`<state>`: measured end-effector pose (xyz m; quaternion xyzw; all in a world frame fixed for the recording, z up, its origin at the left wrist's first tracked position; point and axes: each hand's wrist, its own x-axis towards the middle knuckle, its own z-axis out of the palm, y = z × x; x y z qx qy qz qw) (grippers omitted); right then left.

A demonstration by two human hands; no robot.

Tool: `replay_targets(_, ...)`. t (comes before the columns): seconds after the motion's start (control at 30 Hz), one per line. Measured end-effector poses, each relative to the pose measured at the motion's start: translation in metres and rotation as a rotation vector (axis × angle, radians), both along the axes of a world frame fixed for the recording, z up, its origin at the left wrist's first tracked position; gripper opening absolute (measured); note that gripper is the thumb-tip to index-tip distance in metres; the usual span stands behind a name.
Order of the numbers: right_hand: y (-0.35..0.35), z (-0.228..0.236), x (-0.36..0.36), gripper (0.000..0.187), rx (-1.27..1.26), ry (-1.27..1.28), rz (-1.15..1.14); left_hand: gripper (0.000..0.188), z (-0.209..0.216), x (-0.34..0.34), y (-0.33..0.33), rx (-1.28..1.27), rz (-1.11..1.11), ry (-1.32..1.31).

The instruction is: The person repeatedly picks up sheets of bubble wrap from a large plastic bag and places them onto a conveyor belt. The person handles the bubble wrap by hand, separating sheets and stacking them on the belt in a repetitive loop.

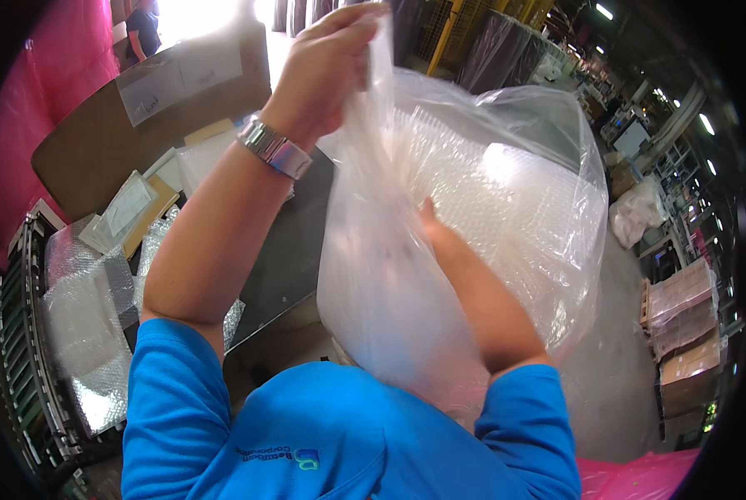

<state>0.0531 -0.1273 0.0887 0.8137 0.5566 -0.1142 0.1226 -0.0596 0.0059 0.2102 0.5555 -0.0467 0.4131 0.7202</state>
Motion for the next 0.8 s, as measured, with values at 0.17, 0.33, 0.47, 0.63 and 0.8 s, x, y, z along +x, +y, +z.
replay_targets(0.17,0.043,-0.042,0.032,0.075,0.017,-0.036,-0.045,0.024,0.001,-0.012,-0.014,0.12,-0.048,0.01)
replay_targets(0.33,0.071,-0.021,0.104,0.072,0.087,-0.013,-0.096,0.024,-0.01,-0.025,0.006,0.064,-0.164,0.08)
replay_targets(0.47,0.129,-0.068,0.131,0.07,0.052,0.097,0.033,0.015,-0.004,-0.037,0.001,0.008,-0.215,-0.23)
replay_targets(0.63,0.106,-0.123,0.179,0.066,-0.011,0.15,-0.008,0.018,-0.037,-0.071,-0.005,0.229,-0.141,-0.173)
replay_targets(0.8,0.091,-0.143,0.218,0.063,0.023,0.331,-0.083,0.075,-0.127,-0.146,-0.007,0.374,0.196,0.269)
